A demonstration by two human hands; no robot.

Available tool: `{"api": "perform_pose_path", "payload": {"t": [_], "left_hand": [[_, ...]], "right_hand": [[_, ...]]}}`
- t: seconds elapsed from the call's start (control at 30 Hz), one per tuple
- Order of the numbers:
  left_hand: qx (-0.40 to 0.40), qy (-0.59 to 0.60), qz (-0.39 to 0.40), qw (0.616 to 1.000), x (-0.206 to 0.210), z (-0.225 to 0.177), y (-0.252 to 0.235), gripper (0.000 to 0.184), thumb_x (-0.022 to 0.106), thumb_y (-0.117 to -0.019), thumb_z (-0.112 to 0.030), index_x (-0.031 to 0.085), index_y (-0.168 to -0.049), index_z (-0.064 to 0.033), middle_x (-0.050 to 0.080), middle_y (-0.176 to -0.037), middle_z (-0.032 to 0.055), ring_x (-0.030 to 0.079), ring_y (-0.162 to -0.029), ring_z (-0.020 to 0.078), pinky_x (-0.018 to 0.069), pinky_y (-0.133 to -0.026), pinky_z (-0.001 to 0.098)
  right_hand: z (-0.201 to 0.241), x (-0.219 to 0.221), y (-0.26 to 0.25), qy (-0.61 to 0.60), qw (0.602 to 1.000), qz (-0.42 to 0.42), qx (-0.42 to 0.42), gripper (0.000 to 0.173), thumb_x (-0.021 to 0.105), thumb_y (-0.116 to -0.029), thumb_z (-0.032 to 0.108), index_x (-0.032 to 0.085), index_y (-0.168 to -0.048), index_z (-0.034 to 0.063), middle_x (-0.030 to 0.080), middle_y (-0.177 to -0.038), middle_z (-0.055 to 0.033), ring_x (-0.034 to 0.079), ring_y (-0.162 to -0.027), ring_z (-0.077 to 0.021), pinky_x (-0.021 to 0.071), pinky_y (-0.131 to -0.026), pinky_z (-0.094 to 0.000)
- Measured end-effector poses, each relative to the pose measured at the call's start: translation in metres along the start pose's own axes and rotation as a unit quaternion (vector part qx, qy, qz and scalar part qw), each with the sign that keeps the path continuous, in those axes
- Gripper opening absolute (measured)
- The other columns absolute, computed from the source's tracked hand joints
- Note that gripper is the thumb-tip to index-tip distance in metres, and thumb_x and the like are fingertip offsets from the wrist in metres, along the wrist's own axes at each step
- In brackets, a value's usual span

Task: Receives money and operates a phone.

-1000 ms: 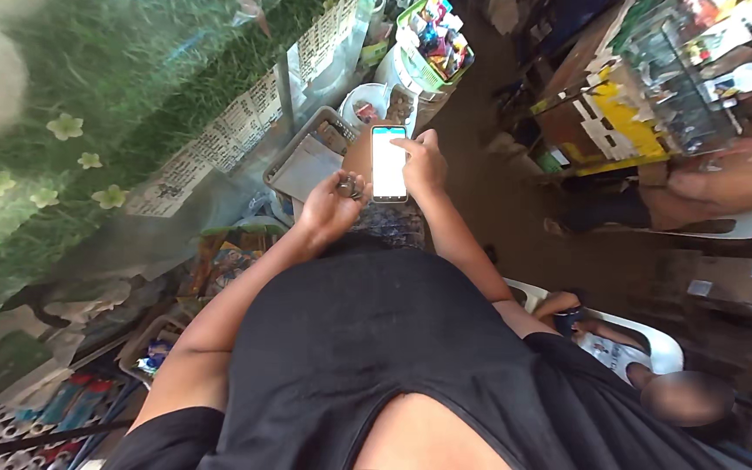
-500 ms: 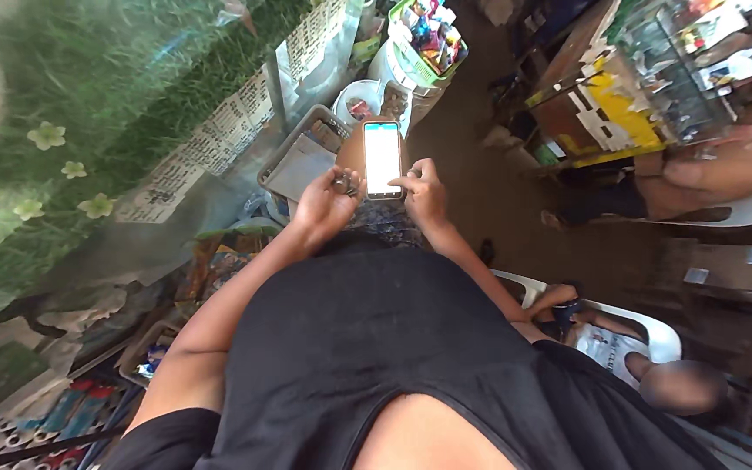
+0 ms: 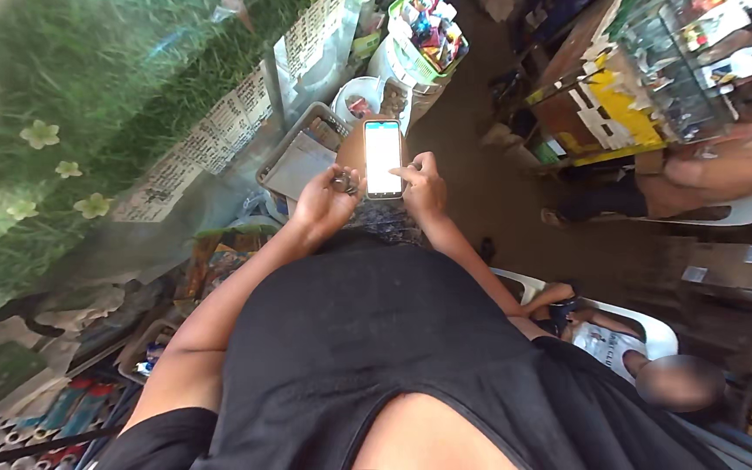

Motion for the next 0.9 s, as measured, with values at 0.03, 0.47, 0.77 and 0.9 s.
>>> {"api": "perform_pose_path", "payload": {"t": [0.03, 0.47, 0.77, 0.9], "left_hand": [[0.0, -0.002, -0.001, 1.0, 0.0, 0.0, 0.0, 0.018, 0.033, -0.1087, -0.018, 0.047, -0.098, -0.0141, 0.057, -0.091, 0.0053, 0.063, -0.089, 0.0202, 0.0532, -0.094, 0.0415], [0.002, 0.002, -0.006, 1.0, 0.001, 0.001, 0.0, 0.017, 0.034, -0.1083, -0.017, 0.047, -0.098, -0.0138, 0.057, -0.092, 0.006, 0.063, -0.09, 0.0208, 0.0531, -0.095, 0.0421], [0.004, 0.01, -0.001, 1.0, 0.001, 0.001, 0.001, 0.018, 0.033, -0.109, -0.017, 0.047, -0.099, -0.0139, 0.056, -0.09, 0.0051, 0.063, -0.088, 0.02, 0.0536, -0.094, 0.0422], [0.0, 0.007, -0.002, 1.0, 0.001, 0.003, 0.0, 0.018, 0.034, -0.1088, -0.018, 0.048, -0.099, -0.0135, 0.057, -0.091, 0.0054, 0.063, -0.088, 0.0202, 0.0536, -0.094, 0.0414]], "right_hand": [[-0.001, -0.001, 0.0, -0.001, 1.0, 0.0, -0.001, 0.045, 0.057, -0.0892, -0.009, 0.081, -0.11, 0.0224, 0.062, -0.124, -0.0206, 0.07, -0.088, -0.0316, 0.0589, -0.067, -0.047], [-0.006, 0.0, 0.0, 0.008, 1.0, 0.003, -0.003, 0.043, 0.057, -0.0893, -0.009, 0.082, -0.108, 0.021, 0.062, -0.123, -0.0201, 0.07, -0.088, -0.0312, 0.0594, -0.067, -0.0463], [-0.008, -0.004, 0.013, -0.006, 0.999, 0.004, -0.04, 0.034, 0.061, -0.0874, -0.008, 0.082, -0.097, 0.0167, 0.064, -0.118, -0.0214, 0.069, -0.087, -0.0326, 0.0585, -0.066, -0.0481], [-0.008, -0.004, 0.012, -0.033, 0.999, 0.022, -0.004, 0.039, 0.057, -0.0911, -0.008, 0.081, -0.107, 0.0173, 0.064, -0.12, -0.0207, 0.069, -0.094, -0.0328, 0.0591, -0.074, -0.0494]]}}
Point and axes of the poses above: each hand's wrist, its own y-axis away from the middle knuckle, its own x-axis out of the palm, z = x × y, the point moved 3 cm from there along -y, towards the middle knuckle
